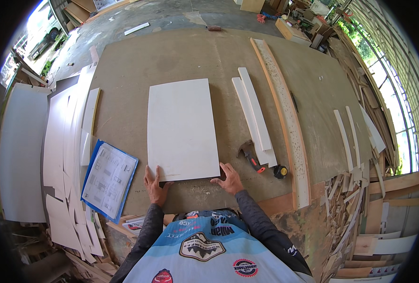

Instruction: The person places panels onto a workbench, uses a pencil to mark a board, and then picks up several white panels and a long wooden strip. They then use a nail gun to fasten the wooden strip into the interior corner of a cabinet.

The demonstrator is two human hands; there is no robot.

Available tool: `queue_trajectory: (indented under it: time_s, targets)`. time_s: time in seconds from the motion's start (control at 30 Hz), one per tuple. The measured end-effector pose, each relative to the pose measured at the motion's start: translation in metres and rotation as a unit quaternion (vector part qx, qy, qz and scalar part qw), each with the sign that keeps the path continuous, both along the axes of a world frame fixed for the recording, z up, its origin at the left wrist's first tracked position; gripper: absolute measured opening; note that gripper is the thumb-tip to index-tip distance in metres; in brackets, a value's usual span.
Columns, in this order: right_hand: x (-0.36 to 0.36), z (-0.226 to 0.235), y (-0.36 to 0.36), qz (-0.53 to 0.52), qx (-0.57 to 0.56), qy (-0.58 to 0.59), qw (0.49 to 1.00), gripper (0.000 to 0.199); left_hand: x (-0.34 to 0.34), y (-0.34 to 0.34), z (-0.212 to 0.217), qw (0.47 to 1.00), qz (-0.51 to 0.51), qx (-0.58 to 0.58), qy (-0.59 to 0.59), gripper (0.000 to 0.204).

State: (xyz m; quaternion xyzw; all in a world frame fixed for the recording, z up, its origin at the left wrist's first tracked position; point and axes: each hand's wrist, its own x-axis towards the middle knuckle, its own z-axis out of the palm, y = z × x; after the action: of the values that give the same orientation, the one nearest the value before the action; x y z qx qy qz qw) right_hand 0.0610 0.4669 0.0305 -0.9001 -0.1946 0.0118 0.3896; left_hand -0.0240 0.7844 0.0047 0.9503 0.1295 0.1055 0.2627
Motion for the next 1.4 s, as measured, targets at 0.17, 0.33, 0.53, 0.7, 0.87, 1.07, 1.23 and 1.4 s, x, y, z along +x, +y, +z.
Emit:
queue_trajectory:
  time_s: [0.17,0.33,0.53,0.7,0.87,1.07,1.23,1.4]
  targets:
    - [-0.007,-0.021,0.0,-0.02,-0.016,0.003,1.0,0.068,0.001,-0.002,0.001,1.0,-0.003,-0.006,-0.002,0.091]
    - [-0.008,-0.023,0.002,-0.016,-0.029,-0.001,0.999,0.065,0.0,0.0,-0.001,1.0,-0.004,-0.004,-0.006,0.092]
    - [-0.006,-0.022,0.0,-0.002,-0.059,0.035,0.998,0.059,0.001,-0.002,0.003,1.0,-0.001,-0.01,-0.011,0.092]
    - [-0.004,-0.017,0.001,-0.003,-0.058,0.051,0.997,0.051,0.001,-0.002,0.003,1.0,0.001,-0.015,-0.016,0.092]
    - [-0.005,-0.014,0.003,-0.012,-0.054,0.041,0.998,0.046,0.001,-0.002,0.001,0.999,0.005,-0.028,-0.017,0.092]
    - [-0.007,-0.01,0.004,-0.02,-0.037,0.052,0.998,0.045,0.001,0.0,-0.007,1.0,0.005,-0.018,-0.017,0.092]
    - [-0.009,-0.015,0.004,-0.032,-0.063,0.037,0.997,0.041,0.001,-0.001,-0.009,1.0,0.002,-0.018,-0.014,0.092]
    - [0.019,0.008,-0.012,0.016,0.042,0.109,0.993,0.029,0.0,0.003,-0.004,1.0,0.001,-0.02,-0.015,0.092]
